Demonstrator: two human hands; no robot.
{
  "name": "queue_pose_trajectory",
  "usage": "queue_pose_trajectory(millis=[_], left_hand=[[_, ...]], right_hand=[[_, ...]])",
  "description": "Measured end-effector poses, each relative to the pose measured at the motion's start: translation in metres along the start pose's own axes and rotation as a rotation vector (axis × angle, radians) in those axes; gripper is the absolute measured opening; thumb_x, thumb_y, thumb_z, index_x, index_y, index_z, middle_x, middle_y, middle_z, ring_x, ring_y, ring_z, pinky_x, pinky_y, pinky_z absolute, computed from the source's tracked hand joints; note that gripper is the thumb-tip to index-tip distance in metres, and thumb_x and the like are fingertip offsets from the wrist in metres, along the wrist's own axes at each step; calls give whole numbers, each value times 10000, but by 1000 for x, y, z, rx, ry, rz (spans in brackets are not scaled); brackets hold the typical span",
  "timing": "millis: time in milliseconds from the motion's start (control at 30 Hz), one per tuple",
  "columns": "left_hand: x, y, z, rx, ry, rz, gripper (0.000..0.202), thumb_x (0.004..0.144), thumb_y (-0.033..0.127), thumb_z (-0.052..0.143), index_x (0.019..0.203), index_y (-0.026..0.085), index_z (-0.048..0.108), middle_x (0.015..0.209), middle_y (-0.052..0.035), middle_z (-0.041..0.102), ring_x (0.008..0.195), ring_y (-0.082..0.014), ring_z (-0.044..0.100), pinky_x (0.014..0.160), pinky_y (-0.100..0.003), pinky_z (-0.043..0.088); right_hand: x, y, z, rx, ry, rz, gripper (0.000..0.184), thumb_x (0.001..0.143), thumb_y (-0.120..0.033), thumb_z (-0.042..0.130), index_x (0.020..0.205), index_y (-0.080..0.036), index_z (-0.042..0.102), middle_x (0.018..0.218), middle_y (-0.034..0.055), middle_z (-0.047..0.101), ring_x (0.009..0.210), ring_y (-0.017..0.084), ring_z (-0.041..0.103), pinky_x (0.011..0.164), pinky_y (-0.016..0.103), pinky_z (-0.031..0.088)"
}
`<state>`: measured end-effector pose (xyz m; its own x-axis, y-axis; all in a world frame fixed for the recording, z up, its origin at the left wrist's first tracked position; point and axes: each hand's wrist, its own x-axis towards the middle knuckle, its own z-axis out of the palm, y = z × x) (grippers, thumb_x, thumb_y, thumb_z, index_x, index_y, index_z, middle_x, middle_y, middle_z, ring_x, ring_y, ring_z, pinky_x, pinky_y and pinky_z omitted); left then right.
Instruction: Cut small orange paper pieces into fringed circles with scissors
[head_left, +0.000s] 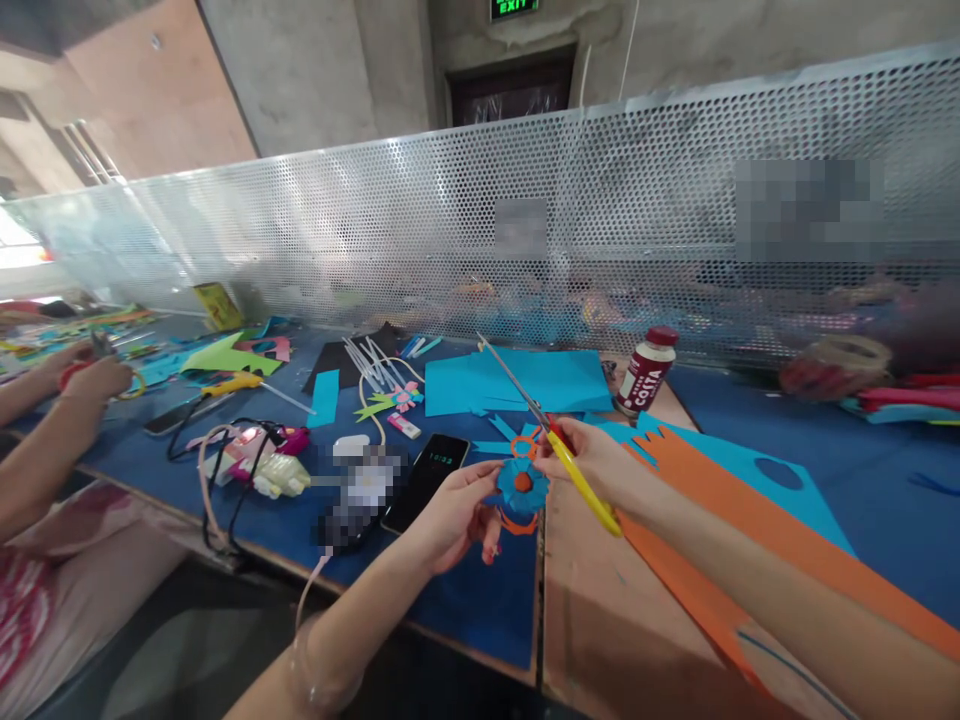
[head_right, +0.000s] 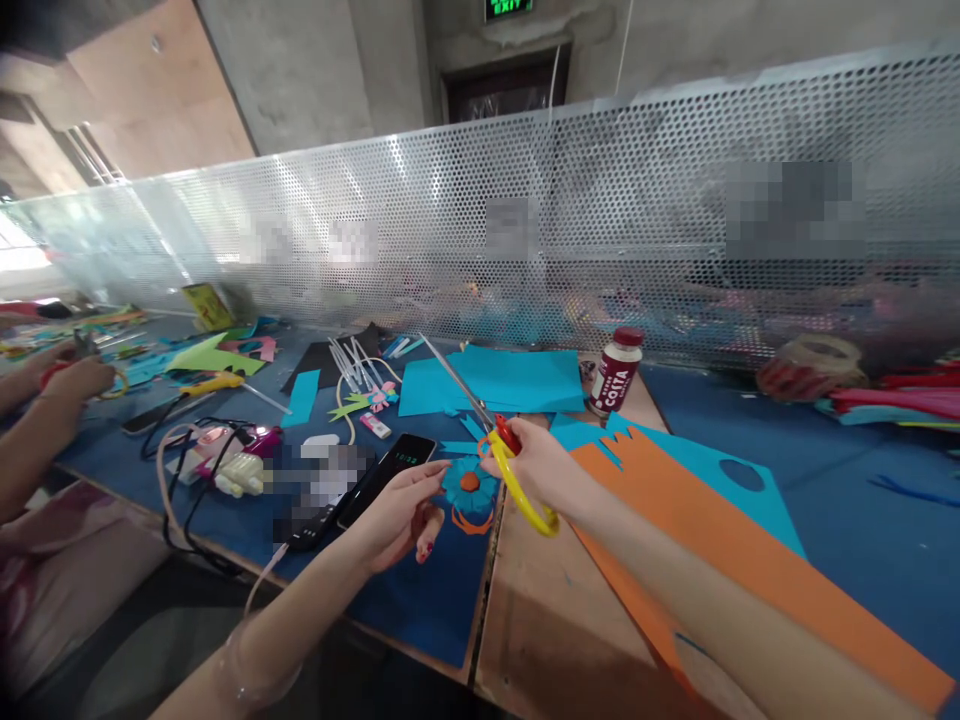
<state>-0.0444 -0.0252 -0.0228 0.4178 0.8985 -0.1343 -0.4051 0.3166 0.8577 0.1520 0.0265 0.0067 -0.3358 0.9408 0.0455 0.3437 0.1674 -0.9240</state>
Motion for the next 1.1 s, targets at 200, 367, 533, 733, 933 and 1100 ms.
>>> queue_pose_trajectory(millis=[200,367,533,733,933,1100], left_hand=[[-1,0,-5,160,132,58,369,823,446,617,1045,159,553,577,34,599,309,-106,529,283,-194,409],[-2,5,-11,326,369,265,328,830,476,586,927,171,515,425,70,507,336,-110,529,291,-140,289],[12,9,5,304,356,340,273,829,407,602,911,184,466,505,48,564,441,-146,618,334,-162,333],[49,11,33,218,300,447,205,831,348,620,832,192,487,728,12,632,606,-113,644,478,-177,413],[80,9,41,63,253,513,186,778,317,695,810,171,584,814,3,645,732,-94,598,583,-174,431],[87,2,35,-35,200,477,232,735,269,742,860,155,582,873,-33,688,774,-127,652,755,-277,524]], right_hand=[[-4,4,-4,8,14,26,267,667,-318,745,817,-214,550,763,-31,591,646,135,544,559,236,413],[11,26,-4,32,39,129,263,679,-366,736,781,-203,556,599,-37,554,489,114,497,426,220,342],[16,40,-4,60,140,116,387,693,-520,721,843,-211,545,698,-9,596,595,154,555,473,242,401],[-32,34,-24,118,248,99,425,672,-573,725,840,-244,516,759,-21,549,674,160,545,477,230,382],[-63,43,-33,238,286,103,410,691,-493,763,975,-274,565,1006,0,555,803,154,550,578,239,447],[-71,47,-49,411,194,146,443,700,-435,770,1091,-287,624,974,12,569,772,148,562,653,264,477]])
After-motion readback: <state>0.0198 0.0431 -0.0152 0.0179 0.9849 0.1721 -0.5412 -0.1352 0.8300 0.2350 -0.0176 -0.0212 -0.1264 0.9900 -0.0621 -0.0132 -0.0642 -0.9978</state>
